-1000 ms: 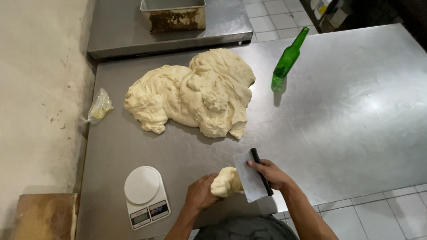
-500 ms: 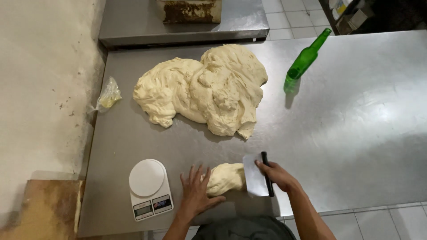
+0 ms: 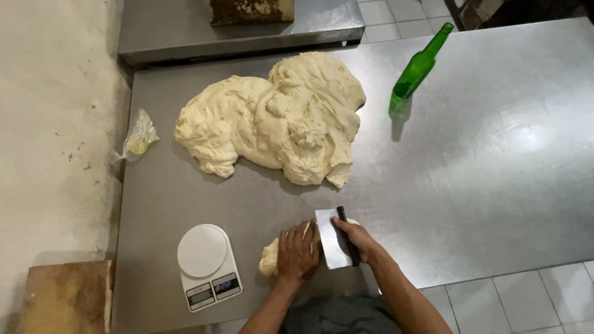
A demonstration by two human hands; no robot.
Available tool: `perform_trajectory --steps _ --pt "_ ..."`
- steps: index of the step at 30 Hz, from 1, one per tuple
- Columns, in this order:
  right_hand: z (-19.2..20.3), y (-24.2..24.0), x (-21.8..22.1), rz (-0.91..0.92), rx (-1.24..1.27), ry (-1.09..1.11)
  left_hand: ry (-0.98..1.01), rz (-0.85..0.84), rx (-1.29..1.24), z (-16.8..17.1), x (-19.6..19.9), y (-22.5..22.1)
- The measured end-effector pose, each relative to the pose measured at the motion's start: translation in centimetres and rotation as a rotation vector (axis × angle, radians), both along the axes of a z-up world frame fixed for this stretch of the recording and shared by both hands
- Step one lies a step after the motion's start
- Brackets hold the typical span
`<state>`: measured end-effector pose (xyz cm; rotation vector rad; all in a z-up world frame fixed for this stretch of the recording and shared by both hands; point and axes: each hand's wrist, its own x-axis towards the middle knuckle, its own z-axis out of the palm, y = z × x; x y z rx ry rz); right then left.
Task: Scaling and portioning bread dough using a bench scraper and a digital scale.
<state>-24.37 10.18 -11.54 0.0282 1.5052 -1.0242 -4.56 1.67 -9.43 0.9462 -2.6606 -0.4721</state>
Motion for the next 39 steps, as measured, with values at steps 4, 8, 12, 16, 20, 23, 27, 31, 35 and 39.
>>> perform_trajectory --steps 4,8,12,16,20,23,27,31,35,39 --pt "2.5 -0.2 0.0 0.018 0.086 -0.032 0.082 -0.012 0.024 1.0 0.4 0.4" --pt "2.0 -1.1 -1.0 -0.002 0.030 -0.114 0.084 -0.013 0.154 1.9 0.3 -0.6" --pt "1.0 -0.2 -1.3 -0.010 0.024 -0.142 0.089 -0.130 0.407 -1.5 1.4 -2.1" --pt "1.6 -0.1 -1.2 -0.021 -0.001 -0.162 0.208 -0.080 0.372 -0.5 2.5 -1.7" --pt "2.2 0.0 -1.2 -0.005 0.059 -0.123 -0.173 0.156 0.197 3.8 3.5 -1.5" --pt "1.1 0.2 -1.5 0.010 0.071 -0.114 -0.049 0.140 0.136 1.6 5.5 -1.2" --pt "-0.2 0.5 -1.8 0.030 0.061 -0.124 0.212 0.073 0.024 0.0 6.4 -1.0" --pt "0.8 0.4 -1.6 -0.010 0.020 -0.208 0.173 0.149 0.099 0.5 6.3 -0.8" --pt "0.2 0.7 -1.7 -0.035 -0.019 -0.192 0.160 0.146 0.097 0.4 6.4 -0.6" --pt "0.2 0.6 -1.9 -0.063 -0.015 -0.220 0.140 0.163 0.132 1.5 6.3 -0.5"
